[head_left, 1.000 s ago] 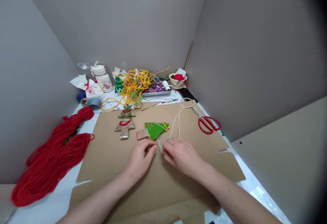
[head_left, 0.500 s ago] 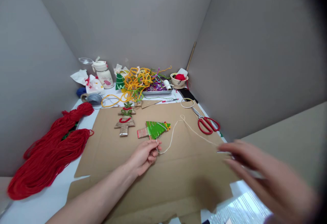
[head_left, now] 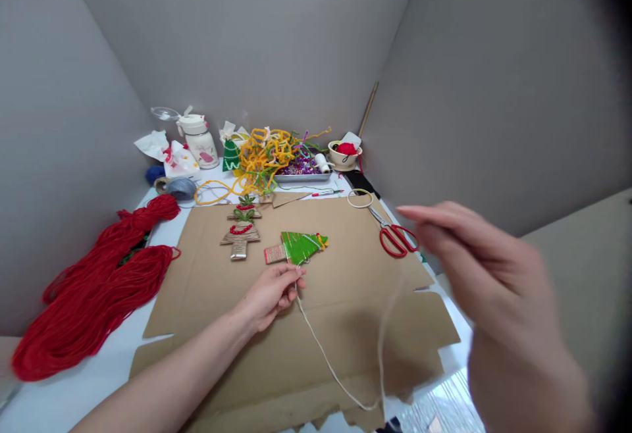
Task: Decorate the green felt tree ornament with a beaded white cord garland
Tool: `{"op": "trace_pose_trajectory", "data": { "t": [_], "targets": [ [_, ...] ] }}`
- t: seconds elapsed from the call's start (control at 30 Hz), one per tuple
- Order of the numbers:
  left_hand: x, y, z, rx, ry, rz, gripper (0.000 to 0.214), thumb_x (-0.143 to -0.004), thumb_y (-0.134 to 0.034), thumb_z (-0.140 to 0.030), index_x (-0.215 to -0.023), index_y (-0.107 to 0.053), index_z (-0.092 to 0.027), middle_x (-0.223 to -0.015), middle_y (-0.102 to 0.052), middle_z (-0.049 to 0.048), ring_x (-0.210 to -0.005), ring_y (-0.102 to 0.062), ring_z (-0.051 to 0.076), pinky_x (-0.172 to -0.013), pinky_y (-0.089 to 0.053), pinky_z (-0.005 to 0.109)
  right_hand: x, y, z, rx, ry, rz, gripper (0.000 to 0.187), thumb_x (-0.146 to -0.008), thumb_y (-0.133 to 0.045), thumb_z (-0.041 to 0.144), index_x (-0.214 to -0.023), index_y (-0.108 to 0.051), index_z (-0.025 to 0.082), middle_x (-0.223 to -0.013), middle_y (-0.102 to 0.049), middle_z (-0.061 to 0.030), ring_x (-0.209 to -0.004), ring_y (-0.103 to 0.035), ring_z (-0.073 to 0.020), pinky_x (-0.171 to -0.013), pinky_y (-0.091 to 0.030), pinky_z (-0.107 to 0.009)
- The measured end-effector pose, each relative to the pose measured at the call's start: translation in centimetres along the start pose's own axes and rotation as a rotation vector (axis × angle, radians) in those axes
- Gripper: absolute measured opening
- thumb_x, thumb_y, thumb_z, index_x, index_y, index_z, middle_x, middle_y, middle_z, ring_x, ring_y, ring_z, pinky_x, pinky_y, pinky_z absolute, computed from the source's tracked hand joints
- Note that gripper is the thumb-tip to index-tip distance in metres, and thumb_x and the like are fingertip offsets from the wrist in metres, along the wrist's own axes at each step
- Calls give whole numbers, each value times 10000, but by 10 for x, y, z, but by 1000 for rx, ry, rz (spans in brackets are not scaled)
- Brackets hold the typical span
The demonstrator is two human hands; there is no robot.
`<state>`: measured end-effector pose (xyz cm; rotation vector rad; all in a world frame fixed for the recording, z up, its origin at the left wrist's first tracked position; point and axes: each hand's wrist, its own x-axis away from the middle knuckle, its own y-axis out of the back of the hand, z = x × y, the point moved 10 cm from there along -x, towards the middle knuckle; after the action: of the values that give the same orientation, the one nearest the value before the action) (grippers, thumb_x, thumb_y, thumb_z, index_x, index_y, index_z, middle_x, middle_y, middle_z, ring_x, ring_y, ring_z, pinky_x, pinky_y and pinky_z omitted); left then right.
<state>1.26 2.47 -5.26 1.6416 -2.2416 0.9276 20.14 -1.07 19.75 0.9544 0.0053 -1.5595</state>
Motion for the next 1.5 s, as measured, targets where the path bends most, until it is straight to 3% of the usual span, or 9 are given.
{"op": "trace_pose_trajectory", "data": {
  "t": [0.17, 0.3, 0.4, 0.57, 0.87, 1.13, 1.27, 1.37, 1.5],
  "targets": [
    [-4, 9, -6, -128, -25, -46, 250, -755, -603, -351, -860, -543, -132, -622, -559, -15, -374, -347, 16, -330, -152, 144, -25, -65, -42, -62, 7, 70, 271, -925, -434, 185, -1152, -572, 239, -882, -593, -27, -818, -561, -137, -763, -438, -286],
    [-7, 13, -13, -320, -67, -107, 211, -783, -531, -351, -811, -554, -143, -481, -510, -47, -312, -278, 30, -328, -132, 173, -3, -140, -82, 3, -7, 347, 142, -904, -468, 158, -967, -588, 199, -870, -615, -27, -819, -558, -145, -741, -424, -269],
    [-7, 14, -19, -492, -98, -151, 192, -781, -524, -342, -761, -559, -155, -427, -488, -57, -318, -294, 46, -345, -165, 179, 13, -168, -97, 165, 41, 392, 129, -902, -482, 162, -856, -600, 188, -881, -594, -44, -863, -514, -164, -762, -388, -282],
    [-6, 13, -33, -639, -170, -179, 181, -761, -541, -324, -709, -587, -158, -416, -484, -59, -376, -355, 66, -418, -256, 184, 20, -184, -101, 359, 83, 402, 145, -909, -503, 221, -829, -623, 205, -885, -564, -43, -889, -446, -178, -762, -312, -302],
    [-7, 15, -50, -651, -258, -174, 217, -752, -568, -351, -671, -605, -153, -544, -587, -10, -533, -489, 111, -548, -346, 206, 26, -192, -98, 417, 153, 464, 130, -906, -525, 238, -814, -609, 198, -897, -574, -51, -909, -418, -190, -759, -258, -317],
    [-16, 26, -46, -562, -221, -179, 246, -759, -566, -399, -779, -591, -156, -542, -563, -37, -390, -324, 64, -415, -223, 197, 25, -196, -103, 194, 109, 489, 155, -921, -491, 221, -826, -612, 202, -880, -589, -22, -898, -434, -166, -760, -289, -283],
    [-17, 24, -44, -587, -236, -171, 279, -754, -567, -419, -790, -596, -144, -534, -569, -29, -378, -337, 65, -407, -225, 195, 26, -197, -105, 106, 58, 474, 74, -896, -528, 189, -893, -602, 200, -898, -602, -23, -909, -455, -168, -791, -306, -291],
    [-18, 21, -44, -611, -252, -154, 282, -761, -559, -420, -765, -603, -142, -524, -568, -25, -384, -346, 66, -416, -236, 192, 27, -199, -104, 71, 27, 458, 133, -897, -519, 173, -999, -596, 210, -939, -603, -35, -934, -465, -174, -830, -310, -311],
    [-18, 22, -42, -621, -245, -158, 268, -759, -561, -407, -715, -601, -146, -528, -580, -19, -395, -361, 68, -421, -241, 191, 29, -202, -102, -10, -33, 433, 126, -910, -489, 193, -899, -614, 210, -922, -593, -29, -938, -480, -165, -856, -322, -326]
  ]
}}
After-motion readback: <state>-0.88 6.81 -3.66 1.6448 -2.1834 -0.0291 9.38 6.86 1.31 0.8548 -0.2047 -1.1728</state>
